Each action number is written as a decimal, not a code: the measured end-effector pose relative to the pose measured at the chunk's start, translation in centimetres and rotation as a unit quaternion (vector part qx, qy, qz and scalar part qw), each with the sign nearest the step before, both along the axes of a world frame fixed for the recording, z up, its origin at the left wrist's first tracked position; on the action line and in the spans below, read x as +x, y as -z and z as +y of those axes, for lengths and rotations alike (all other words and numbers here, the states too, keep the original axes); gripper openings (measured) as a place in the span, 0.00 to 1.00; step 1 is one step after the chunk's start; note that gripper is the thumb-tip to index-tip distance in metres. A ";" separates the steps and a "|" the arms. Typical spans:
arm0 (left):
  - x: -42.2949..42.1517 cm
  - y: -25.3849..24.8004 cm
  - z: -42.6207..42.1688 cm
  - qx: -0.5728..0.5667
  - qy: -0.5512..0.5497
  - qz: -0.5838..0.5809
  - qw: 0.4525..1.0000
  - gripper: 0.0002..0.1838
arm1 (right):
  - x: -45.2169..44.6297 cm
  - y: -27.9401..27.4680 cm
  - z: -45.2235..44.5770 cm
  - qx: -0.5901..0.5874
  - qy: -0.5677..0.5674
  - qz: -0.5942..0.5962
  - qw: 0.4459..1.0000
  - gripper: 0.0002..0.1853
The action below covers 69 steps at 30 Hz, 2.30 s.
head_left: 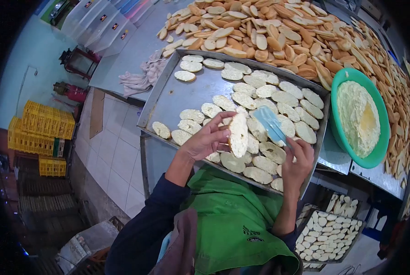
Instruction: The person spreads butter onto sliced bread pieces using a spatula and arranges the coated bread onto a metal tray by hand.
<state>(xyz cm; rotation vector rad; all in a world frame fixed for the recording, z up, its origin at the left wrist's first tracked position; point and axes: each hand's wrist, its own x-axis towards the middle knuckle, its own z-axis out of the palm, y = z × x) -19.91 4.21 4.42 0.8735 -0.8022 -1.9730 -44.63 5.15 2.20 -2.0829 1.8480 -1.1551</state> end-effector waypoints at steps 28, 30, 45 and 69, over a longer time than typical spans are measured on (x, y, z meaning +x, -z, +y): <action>20.4 7.9 -10.9 0.036 -0.280 -0.389 0.877 0.38 | -1.7 -0.9 1.1 0.029 0.030 -0.235 0.971 0.12; 20.7 7.2 -10.3 0.041 -0.288 -0.393 0.872 0.38 | -1.8 -0.9 1.2 0.033 0.030 -0.234 0.971 0.12; 23.0 4.1 -0.6 -0.170 0.116 -0.724 0.659 0.19 | -1.6 -0.3 1.3 0.044 0.015 -0.243 0.969 0.11; -3.5 3.5 -32.0 -0.172 -0.007 -0.793 0.584 0.34 | -7.8 -2.5 2.7 -0.044 0.153 -0.210 0.965 0.12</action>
